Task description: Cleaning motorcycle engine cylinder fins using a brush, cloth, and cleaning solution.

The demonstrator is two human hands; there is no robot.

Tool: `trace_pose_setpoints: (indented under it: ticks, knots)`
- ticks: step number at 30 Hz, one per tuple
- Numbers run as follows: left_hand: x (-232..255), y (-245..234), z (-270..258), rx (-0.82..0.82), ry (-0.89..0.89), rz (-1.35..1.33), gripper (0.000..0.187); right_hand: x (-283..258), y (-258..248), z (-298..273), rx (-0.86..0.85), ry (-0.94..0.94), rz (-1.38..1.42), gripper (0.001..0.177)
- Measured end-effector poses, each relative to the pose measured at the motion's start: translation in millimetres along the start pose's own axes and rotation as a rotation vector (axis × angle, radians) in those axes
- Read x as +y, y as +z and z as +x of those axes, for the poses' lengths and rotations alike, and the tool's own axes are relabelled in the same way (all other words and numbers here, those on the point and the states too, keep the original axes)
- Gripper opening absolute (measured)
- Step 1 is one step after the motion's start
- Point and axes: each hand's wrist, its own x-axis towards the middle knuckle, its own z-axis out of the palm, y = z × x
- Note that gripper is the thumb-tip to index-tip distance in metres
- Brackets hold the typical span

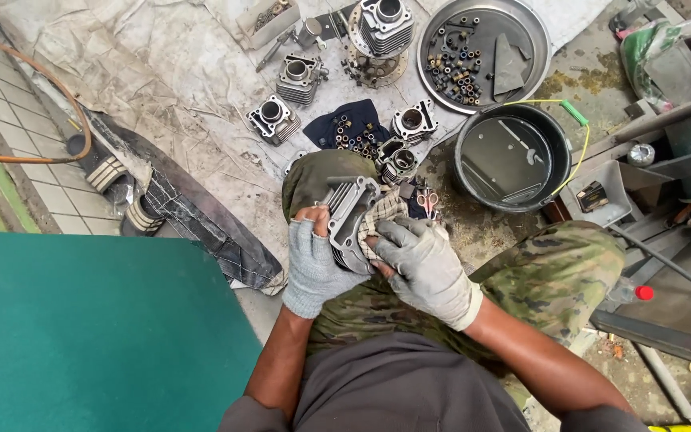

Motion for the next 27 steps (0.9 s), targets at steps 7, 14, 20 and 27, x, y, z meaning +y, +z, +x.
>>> trace_pose_setpoints:
  ticks: [7, 14, 20, 27]
  knots:
    - [12.1, -1.3, 11.2, -0.024, -0.051, 0.021, 0.092, -11.9, -4.8, 23.9, -0.024, 0.126, 0.198, 0.016]
    - [10.3, 1.9, 5.7, -0.034, -0.121, -0.018, 0.104, -7.2, -10.7, 4.9, 0.136, 0.751, 1.105, 0.024]
    - [5.8, -1.0, 0.2, 0.005, -0.134, -0.032, 0.111, 92.3, 65.8, -28.5, 0.02, 1.062, 0.578, 0.035]
    - [1.5, -11.5, -11.3, 0.05, -0.155, -0.016, 0.118, 112.3, 197.6, -82.4, -0.367, 0.759, 0.355, 0.031]
